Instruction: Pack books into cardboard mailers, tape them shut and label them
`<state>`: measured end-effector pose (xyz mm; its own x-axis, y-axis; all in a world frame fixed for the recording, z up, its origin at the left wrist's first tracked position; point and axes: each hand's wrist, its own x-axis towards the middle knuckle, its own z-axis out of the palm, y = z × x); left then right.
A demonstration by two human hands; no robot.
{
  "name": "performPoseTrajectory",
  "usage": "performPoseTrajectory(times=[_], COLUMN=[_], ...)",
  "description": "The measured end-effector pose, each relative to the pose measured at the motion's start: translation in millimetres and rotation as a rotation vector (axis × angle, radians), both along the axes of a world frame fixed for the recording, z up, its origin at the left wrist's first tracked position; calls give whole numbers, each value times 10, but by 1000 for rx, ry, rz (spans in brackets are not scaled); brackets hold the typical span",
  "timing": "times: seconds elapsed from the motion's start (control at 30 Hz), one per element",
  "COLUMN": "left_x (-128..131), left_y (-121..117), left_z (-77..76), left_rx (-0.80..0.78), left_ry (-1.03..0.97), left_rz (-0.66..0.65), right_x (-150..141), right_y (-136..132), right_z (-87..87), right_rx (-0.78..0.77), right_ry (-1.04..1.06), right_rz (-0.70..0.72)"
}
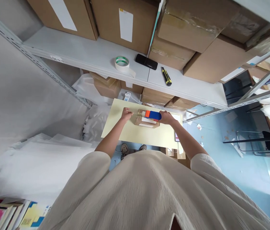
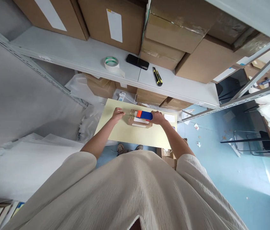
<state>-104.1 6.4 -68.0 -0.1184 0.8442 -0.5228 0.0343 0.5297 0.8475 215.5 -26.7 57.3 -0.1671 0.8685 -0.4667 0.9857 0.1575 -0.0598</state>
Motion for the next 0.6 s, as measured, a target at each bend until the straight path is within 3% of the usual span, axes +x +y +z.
performPoseTrajectory(times=[0.37, 0.6], left_x=[-36, 113], left_y=[21, 10], left_z=[-159, -382], left_rx=[-40, -105], left_ry=[-56, 14], left_rz=[71, 63], right_x=[-208, -301], right_y=[95, 97], right_z=[40, 94], right_rx=[-35, -52], right_ry=[-71, -111], right_rz=[-23, -26])
